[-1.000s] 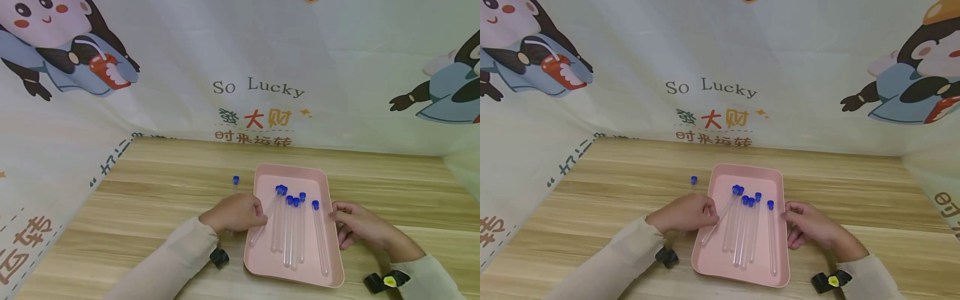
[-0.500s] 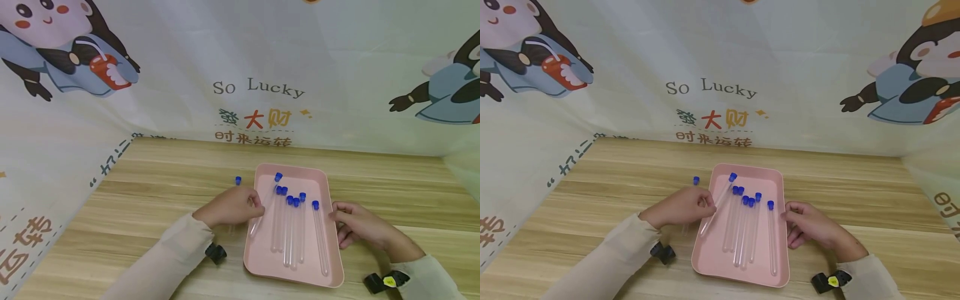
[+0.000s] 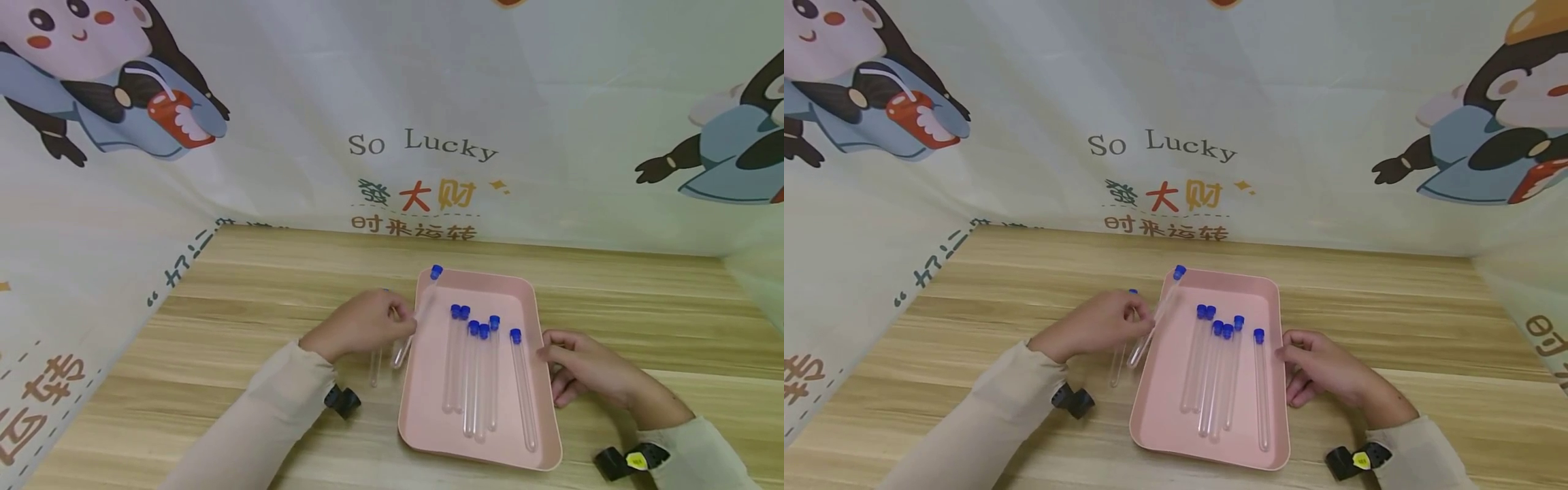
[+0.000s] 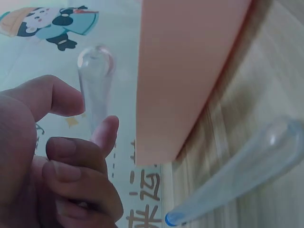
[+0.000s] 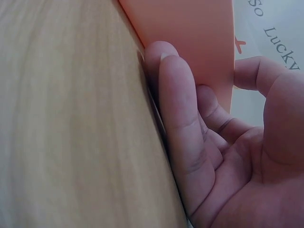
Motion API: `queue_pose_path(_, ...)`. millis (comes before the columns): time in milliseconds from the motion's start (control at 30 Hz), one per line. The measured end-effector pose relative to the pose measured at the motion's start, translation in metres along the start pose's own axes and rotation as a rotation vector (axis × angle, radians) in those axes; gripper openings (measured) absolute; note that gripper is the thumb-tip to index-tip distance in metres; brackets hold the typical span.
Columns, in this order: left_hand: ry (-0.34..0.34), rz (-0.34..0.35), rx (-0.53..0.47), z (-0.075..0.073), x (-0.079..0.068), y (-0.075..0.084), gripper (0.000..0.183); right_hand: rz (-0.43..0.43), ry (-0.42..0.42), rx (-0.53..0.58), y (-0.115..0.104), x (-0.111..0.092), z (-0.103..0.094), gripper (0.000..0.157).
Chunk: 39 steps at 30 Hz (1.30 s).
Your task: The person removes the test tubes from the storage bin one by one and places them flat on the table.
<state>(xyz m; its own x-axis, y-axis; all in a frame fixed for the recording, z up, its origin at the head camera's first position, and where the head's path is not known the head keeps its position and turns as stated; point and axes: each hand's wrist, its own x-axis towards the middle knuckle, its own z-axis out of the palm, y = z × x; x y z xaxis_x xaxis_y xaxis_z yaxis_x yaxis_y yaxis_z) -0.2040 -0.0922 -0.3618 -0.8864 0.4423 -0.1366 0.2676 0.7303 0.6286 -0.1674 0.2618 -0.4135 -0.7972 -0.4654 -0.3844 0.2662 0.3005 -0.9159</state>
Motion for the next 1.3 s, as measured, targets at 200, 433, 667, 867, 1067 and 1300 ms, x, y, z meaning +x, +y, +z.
queue_pose_path(200, 0.027, -0.043, 0.037, -0.007, 0.0, -0.006, 0.012, 0.003, 0.001, 0.004, 0.0, 0.0, 0.0, 0.013)
queue_pose_path(433, 0.062, -0.088, 0.117, -0.01, 0.001, -0.014, 0.018, 0.004, -0.003, 0.008, 0.002, 0.0, -0.001, 0.013)
queue_pose_path(667, 0.057, -0.112, 0.198, -0.007, 0.001, -0.017, 0.024, 0.001, -0.003, 0.01, 0.003, 0.0, -0.001, 0.014)
queue_pose_path(867, 0.042, -0.13, 0.232, -0.002, 0.002, -0.02, 0.03, 0.002, -0.001, 0.011, 0.002, 0.0, 0.0, 0.013)
queue_pose_path(1067, 0.029, -0.131, 0.267, 0.001, 0.003, -0.02, 0.035, 0.0, -0.002, 0.007, 0.001, 0.0, 0.0, 0.013)
queue_pose_path(1300, 0.039, -0.13, 0.284, 0.003, 0.003, -0.021, 0.037, -0.002, -0.005, 0.003, 0.001, 0.0, 0.0, 0.013)
